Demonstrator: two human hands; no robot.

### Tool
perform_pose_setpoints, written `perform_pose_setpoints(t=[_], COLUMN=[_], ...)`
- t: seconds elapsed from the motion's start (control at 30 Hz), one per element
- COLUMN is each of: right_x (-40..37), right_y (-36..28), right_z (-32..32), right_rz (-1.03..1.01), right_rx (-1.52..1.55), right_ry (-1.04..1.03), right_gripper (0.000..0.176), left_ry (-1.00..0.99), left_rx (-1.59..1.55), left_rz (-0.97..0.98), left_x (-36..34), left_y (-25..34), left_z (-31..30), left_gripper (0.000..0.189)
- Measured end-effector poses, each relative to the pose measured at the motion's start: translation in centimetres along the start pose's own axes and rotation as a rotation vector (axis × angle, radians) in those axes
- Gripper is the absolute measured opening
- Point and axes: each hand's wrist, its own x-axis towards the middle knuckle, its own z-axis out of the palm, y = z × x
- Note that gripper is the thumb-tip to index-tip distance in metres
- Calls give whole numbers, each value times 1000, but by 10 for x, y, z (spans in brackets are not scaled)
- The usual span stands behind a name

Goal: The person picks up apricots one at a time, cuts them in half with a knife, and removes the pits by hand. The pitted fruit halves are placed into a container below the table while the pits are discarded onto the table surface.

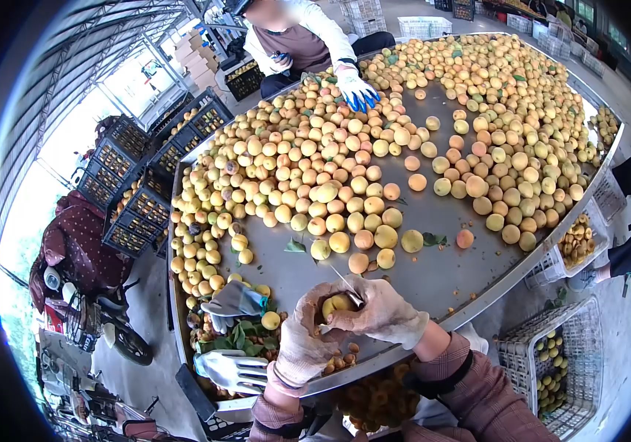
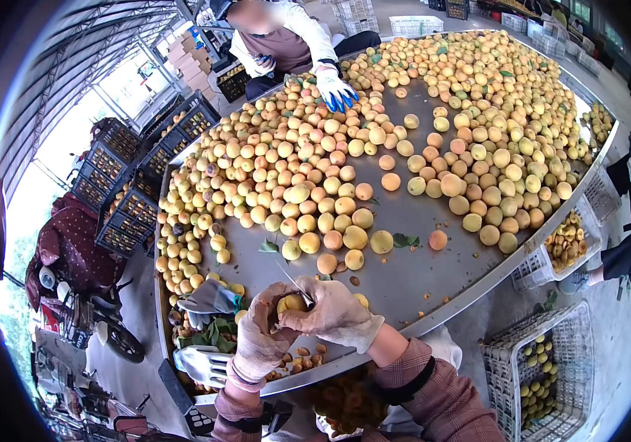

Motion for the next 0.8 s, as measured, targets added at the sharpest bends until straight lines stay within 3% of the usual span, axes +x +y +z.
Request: perform_pose_setpoints(t=[0.03, 0.1, 0.17, 0.27, 0.43, 0.47, 0.5, 0.67, 0.73, 0.8], right_x=[-2, -10, -14, -13, -3, -3, -1, 4, 5, 8], right_y=[-7, -28, -22, -31, -8, -7, -7, -15, -15, -13], right_z=[-2, -7, -8, -9, -10, -11, -13, -12, -13, -12], right_rz=[-4, 240, 239, 159, -183, -203, -230, -268, -255, -240], right_rx=[2, 285, 424, 699, 909, 975, 1036, 834, 827, 865], right_ry=[-1, -64, -95, 58, 279, 265, 245, 323, 307, 277], right_gripper=[46, 41, 39, 40, 60, 60, 60, 52, 51, 48], left_ry=[0, 63, 164, 196, 261, 190, 186, 78, 82, 106], left_rx=[4, -335, -938, -1037, -1079, -1166, -1170, -1024, -971, -921], left_rz=[1, -297, -361, -370, -546, -535, -545, -686, -704, -640], left_x=[-1, -2, -2, -7, -11, -17, -17, -18, -18, -19], left_y=[2, 10, 1, -13, -10, -17, -17, -3, 1, -1], left_z=[-1, -3, -18, -15, 2, 3, 6, 16, 15, 16], left_gripper=[55, 47, 54, 56, 59, 47, 47, 34, 45, 44])
